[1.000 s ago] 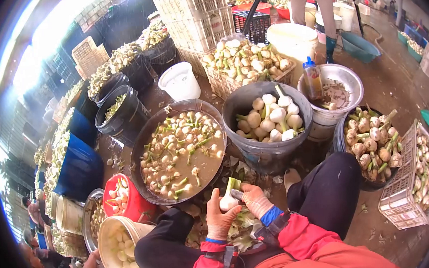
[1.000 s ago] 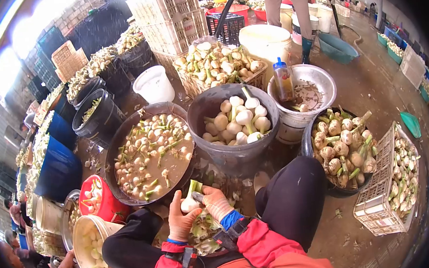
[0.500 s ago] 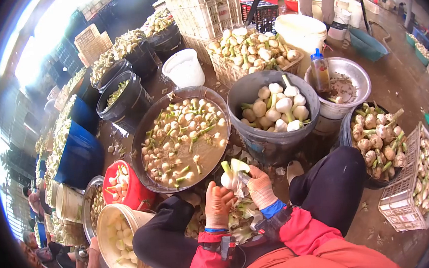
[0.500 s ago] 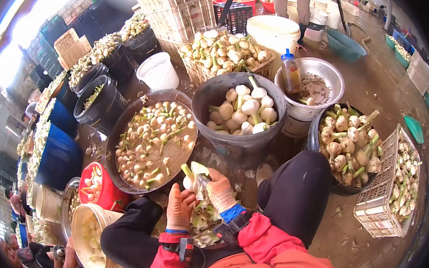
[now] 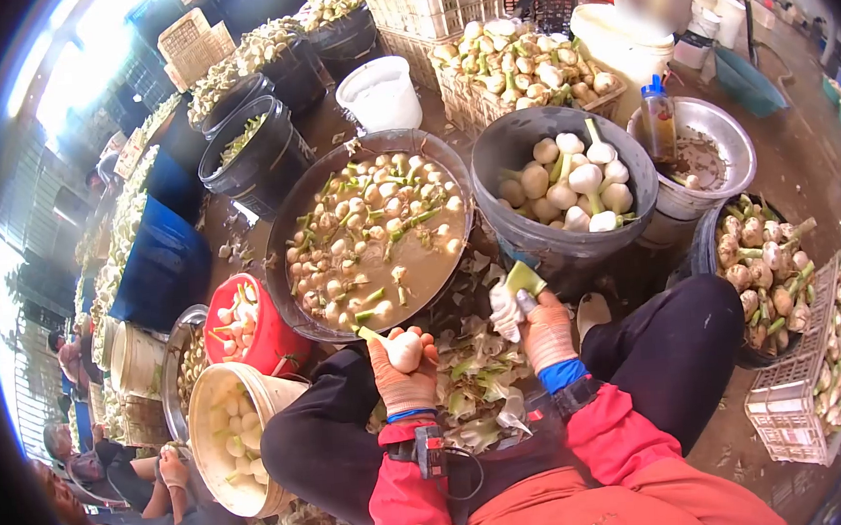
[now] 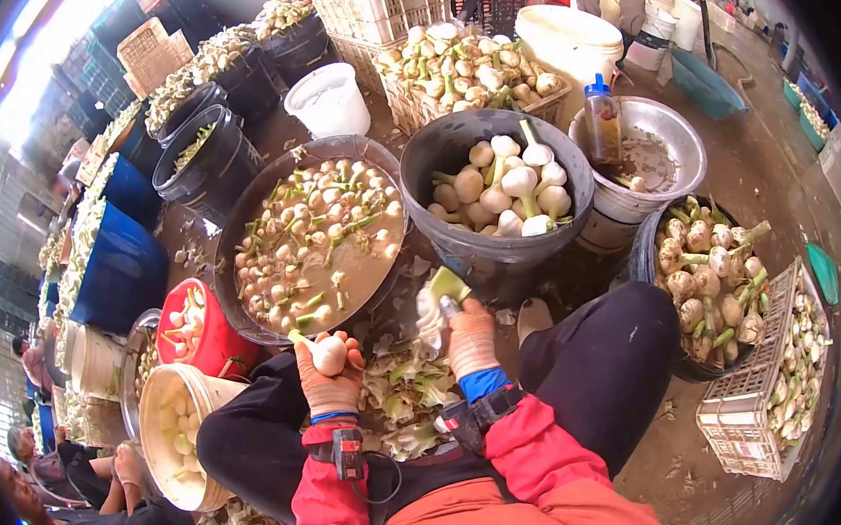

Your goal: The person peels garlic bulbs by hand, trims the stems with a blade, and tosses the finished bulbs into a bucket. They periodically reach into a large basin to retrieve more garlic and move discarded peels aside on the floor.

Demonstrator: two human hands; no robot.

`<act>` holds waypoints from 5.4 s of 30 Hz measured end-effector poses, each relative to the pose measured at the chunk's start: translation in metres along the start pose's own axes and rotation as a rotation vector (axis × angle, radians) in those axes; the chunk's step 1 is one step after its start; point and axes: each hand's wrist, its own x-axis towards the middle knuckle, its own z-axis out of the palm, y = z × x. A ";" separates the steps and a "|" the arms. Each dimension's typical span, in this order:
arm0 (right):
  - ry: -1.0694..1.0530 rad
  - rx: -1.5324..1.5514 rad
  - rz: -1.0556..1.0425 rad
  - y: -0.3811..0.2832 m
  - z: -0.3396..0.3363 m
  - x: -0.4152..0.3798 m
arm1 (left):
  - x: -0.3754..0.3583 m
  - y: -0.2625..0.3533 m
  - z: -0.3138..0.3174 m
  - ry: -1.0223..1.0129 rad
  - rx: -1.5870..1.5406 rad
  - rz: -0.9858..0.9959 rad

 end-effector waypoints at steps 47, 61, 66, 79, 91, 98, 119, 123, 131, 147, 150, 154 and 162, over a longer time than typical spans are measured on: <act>-0.123 -0.596 0.017 0.009 0.036 -0.017 | 0.088 -0.011 0.067 -0.510 0.848 -0.135; -0.497 -0.206 0.116 -0.022 0.044 -0.049 | -0.022 -0.017 0.030 -0.511 0.741 0.123; -0.470 -0.213 0.156 -0.031 0.055 -0.054 | -0.025 -0.024 0.015 -0.540 1.078 0.353; -0.422 -0.285 0.181 -0.022 0.050 -0.047 | -0.017 -0.032 0.009 -0.516 1.713 0.920; -0.292 -0.454 0.019 -0.018 0.042 -0.052 | -0.029 -0.040 0.020 -0.418 1.003 0.338; -0.408 -0.519 0.013 -0.031 0.047 -0.050 | -0.013 -0.029 -0.008 -0.289 0.162 -0.133; -0.379 0.012 0.230 -0.010 0.037 -0.049 | -0.018 -0.021 0.004 -0.373 0.134 -0.522; -0.332 0.036 0.239 -0.016 0.039 -0.049 | -0.015 -0.018 0.014 -0.274 0.523 -0.360; -0.318 -0.570 -0.112 -0.024 0.048 -0.054 | -0.002 -0.047 -0.016 -0.226 0.755 0.090; -0.187 -0.223 0.245 -0.019 0.034 -0.035 | -0.007 -0.027 0.004 -0.371 0.657 -0.202; -0.101 -0.165 0.288 -0.028 0.028 -0.022 | -0.028 -0.026 0.027 -0.462 0.690 -0.294; -0.086 -0.600 0.094 0.018 0.001 0.000 | -0.020 -0.021 0.018 -0.474 0.607 -0.409; -0.174 -1.092 0.205 0.032 -0.032 -0.001 | -0.052 -0.011 0.028 -0.599 0.545 -0.370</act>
